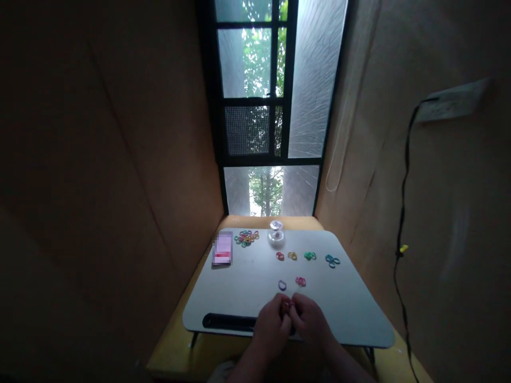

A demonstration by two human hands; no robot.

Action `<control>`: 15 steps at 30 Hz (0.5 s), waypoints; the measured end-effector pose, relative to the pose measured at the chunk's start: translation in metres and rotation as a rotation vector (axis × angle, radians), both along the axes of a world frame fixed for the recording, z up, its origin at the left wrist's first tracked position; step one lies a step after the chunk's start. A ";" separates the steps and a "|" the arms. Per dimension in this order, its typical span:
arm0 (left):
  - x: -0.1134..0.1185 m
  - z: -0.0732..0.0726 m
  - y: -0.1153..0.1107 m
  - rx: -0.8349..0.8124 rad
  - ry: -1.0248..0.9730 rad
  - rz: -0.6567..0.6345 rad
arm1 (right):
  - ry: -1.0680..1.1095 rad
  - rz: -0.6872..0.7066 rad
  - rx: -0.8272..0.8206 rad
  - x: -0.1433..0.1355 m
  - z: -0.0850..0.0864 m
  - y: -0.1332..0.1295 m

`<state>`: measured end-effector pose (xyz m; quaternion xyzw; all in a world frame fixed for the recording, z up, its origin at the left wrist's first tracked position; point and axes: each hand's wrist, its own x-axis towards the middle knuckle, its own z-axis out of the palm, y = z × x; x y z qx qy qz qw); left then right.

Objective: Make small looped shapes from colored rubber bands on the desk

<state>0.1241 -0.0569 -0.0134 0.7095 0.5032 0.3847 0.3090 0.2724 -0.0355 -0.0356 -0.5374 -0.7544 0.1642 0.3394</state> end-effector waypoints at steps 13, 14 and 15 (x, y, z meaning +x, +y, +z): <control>0.002 0.006 -0.004 -0.012 0.005 0.007 | 0.025 -0.010 0.005 -0.001 0.002 -0.002; 0.002 0.006 -0.004 -0.012 0.009 0.007 | 0.025 -0.009 0.004 -0.001 0.002 -0.001; 0.002 0.005 -0.004 -0.013 0.012 0.008 | 0.025 -0.008 0.003 -0.001 0.003 -0.002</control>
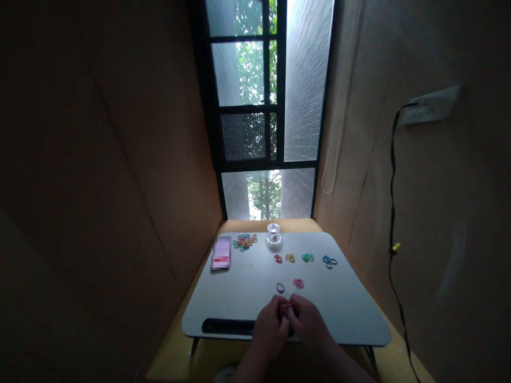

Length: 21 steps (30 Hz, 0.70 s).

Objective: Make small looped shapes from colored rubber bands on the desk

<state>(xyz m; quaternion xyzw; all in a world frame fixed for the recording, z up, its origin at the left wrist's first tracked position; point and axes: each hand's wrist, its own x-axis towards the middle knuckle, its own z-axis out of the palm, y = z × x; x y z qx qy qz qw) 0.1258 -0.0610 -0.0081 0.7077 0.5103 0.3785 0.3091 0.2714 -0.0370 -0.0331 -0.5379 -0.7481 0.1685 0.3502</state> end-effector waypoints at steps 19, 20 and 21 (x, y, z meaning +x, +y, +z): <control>0.000 -0.003 0.001 0.001 0.019 0.017 | -0.007 -0.003 -0.010 0.000 0.005 -0.002; 0.000 -0.003 0.001 0.002 0.020 0.016 | -0.006 0.000 -0.011 0.000 0.006 -0.002; 0.000 -0.002 0.001 0.004 0.020 0.014 | -0.007 0.003 -0.011 0.000 0.007 -0.003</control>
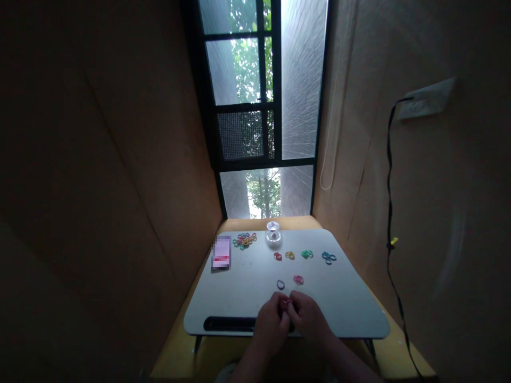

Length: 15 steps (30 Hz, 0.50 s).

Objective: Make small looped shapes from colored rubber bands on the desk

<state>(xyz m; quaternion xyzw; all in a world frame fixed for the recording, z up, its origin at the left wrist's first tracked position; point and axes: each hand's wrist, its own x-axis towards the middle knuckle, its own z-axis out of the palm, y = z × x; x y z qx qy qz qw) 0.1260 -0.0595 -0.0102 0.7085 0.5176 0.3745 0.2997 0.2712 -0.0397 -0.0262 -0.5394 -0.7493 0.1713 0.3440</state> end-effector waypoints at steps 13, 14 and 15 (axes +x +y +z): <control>0.000 0.000 -0.006 0.030 0.014 -0.011 | 0.012 0.002 -0.015 0.001 0.003 -0.003; 0.000 0.000 -0.006 0.029 0.016 -0.013 | 0.014 0.000 -0.016 0.001 0.003 -0.003; 0.000 0.000 -0.005 0.027 0.019 -0.016 | 0.014 -0.003 -0.016 0.001 0.003 -0.003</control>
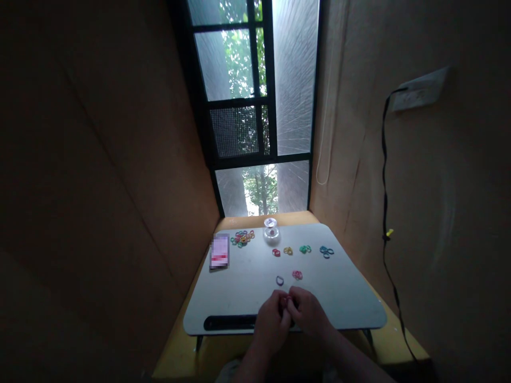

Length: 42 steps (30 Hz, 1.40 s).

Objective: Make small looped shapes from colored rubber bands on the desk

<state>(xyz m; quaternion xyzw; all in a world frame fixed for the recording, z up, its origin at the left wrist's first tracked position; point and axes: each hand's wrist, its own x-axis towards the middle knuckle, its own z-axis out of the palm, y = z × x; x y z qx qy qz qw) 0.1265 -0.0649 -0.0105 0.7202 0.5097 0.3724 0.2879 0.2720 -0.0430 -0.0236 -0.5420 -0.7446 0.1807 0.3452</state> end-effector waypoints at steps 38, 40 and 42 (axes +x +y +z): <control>-0.001 0.000 0.000 -0.003 -0.007 0.002 | -0.008 -0.009 0.019 -0.001 -0.004 0.002; -0.001 0.000 0.001 0.001 -0.012 -0.001 | -0.011 -0.007 0.017 -0.001 -0.004 0.002; -0.001 0.000 0.000 0.005 -0.013 -0.004 | -0.008 -0.004 0.018 -0.001 -0.003 0.002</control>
